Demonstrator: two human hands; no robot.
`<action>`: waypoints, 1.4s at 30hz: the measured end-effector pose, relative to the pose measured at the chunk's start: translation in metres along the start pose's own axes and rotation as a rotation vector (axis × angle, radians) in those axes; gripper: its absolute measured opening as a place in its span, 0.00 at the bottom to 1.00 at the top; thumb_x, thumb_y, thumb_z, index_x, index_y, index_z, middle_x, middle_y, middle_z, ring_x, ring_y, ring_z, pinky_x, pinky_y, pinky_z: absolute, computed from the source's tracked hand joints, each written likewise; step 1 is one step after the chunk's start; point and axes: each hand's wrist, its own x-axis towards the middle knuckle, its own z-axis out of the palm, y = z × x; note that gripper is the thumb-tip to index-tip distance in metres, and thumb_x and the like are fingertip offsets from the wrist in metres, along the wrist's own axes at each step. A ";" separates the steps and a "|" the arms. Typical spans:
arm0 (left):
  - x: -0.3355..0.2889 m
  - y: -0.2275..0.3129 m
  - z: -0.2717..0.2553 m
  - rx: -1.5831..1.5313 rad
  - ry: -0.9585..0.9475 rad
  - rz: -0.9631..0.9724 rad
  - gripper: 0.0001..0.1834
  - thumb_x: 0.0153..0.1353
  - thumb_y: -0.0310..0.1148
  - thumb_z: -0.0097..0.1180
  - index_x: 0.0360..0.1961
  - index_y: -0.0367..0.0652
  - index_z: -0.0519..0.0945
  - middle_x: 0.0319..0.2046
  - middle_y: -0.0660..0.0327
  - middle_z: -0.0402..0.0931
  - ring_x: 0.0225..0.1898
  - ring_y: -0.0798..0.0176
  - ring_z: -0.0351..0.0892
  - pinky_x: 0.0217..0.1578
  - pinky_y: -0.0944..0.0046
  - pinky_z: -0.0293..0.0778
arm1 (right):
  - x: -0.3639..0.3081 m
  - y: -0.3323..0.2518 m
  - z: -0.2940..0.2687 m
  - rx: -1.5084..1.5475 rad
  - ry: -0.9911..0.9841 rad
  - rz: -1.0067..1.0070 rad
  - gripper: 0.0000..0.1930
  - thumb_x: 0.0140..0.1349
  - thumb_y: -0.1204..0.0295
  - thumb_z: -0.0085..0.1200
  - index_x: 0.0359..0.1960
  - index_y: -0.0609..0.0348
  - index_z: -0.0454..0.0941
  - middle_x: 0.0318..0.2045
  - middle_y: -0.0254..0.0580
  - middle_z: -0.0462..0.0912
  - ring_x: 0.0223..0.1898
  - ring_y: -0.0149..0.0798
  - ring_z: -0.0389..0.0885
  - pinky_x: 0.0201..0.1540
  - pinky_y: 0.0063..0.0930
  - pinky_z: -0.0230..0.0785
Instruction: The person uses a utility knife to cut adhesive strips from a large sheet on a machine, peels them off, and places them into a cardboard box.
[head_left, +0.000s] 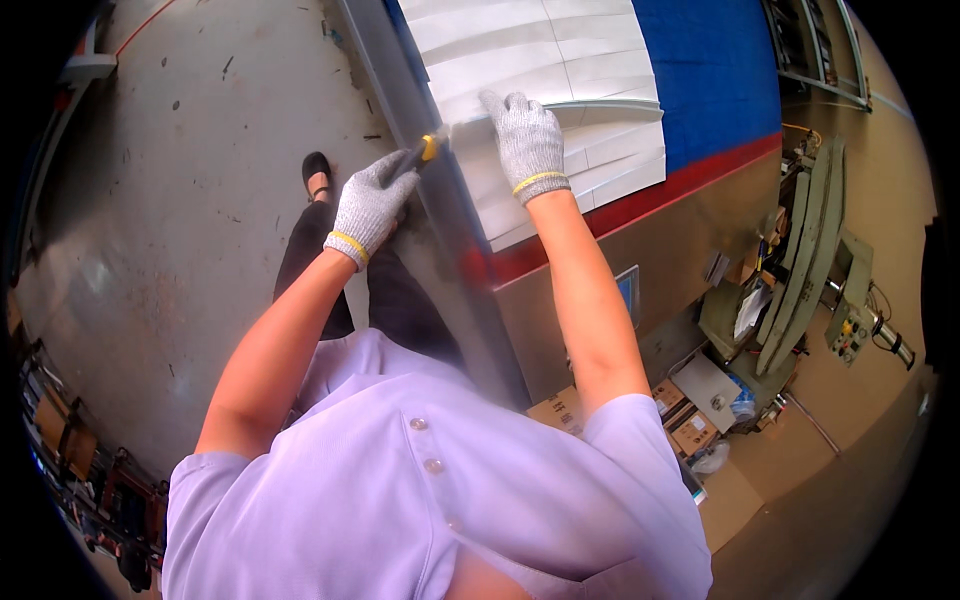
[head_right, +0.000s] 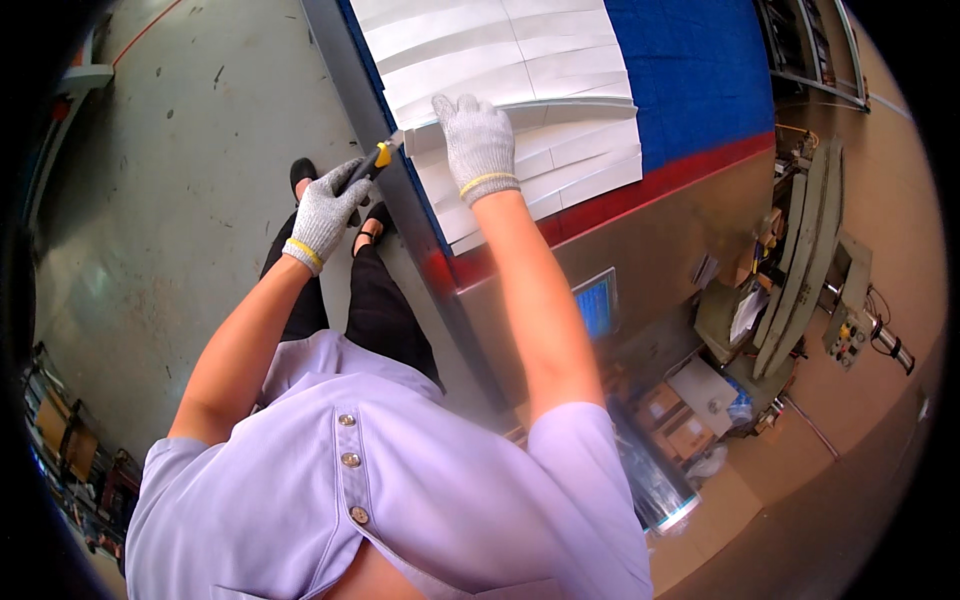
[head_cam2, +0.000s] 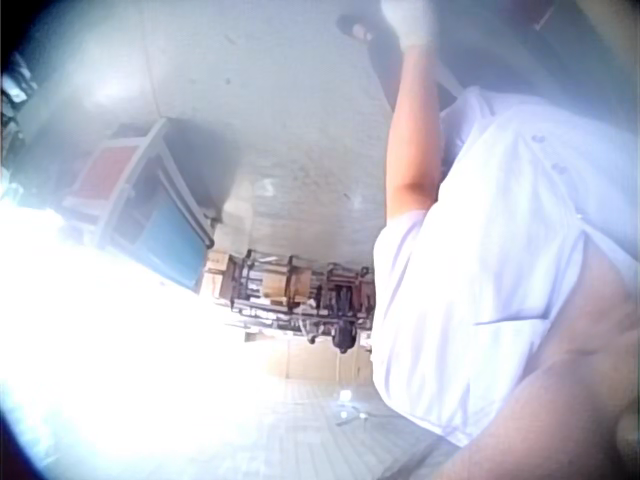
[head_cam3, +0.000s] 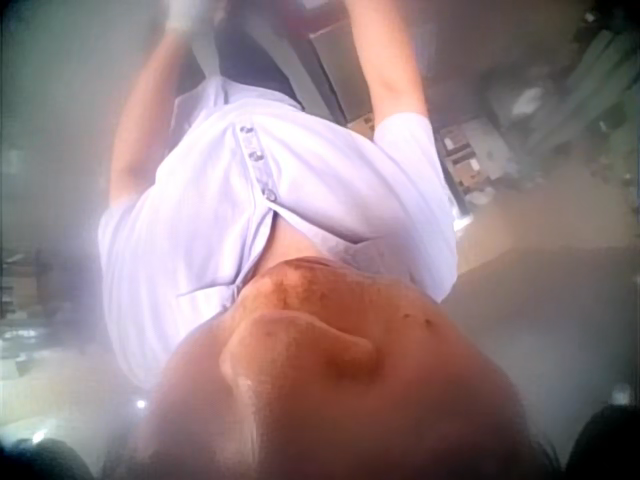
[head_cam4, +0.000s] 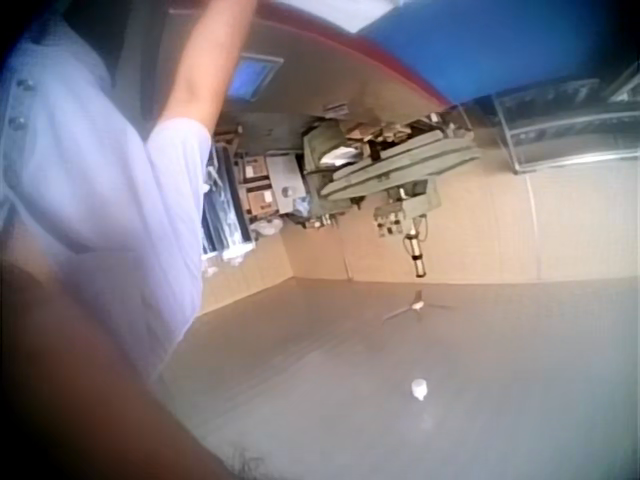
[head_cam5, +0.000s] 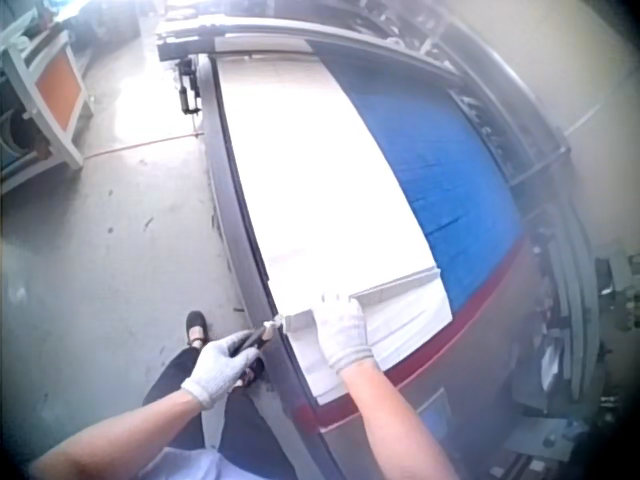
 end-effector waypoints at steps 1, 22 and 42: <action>0.001 -0.001 0.001 0.069 0.013 0.079 0.24 0.64 0.37 0.59 0.59 0.37 0.78 0.38 0.57 0.85 0.27 0.70 0.78 0.33 0.69 0.76 | 0.000 0.000 -0.002 -0.006 -0.009 -0.011 0.12 0.60 0.72 0.50 0.45 0.47 0.79 0.37 0.40 0.78 0.40 0.44 0.80 0.43 0.40 0.74; 0.040 0.026 -0.039 0.027 0.054 0.083 0.25 0.65 0.39 0.59 0.60 0.37 0.77 0.35 0.54 0.85 0.24 0.70 0.80 0.27 0.68 0.76 | 0.070 0.000 -0.012 0.073 -0.041 0.060 0.23 0.60 0.74 0.53 0.58 0.45 0.74 0.40 0.42 0.79 0.39 0.47 0.80 0.42 0.42 0.74; 0.038 0.030 -0.044 0.348 0.100 0.342 0.24 0.63 0.38 0.60 0.58 0.38 0.78 0.46 0.45 0.82 0.48 0.48 0.83 0.50 0.61 0.76 | 0.064 0.008 0.001 0.105 -0.026 0.010 0.31 0.54 0.74 0.59 0.63 0.40 0.73 0.42 0.39 0.79 0.39 0.45 0.78 0.43 0.41 0.71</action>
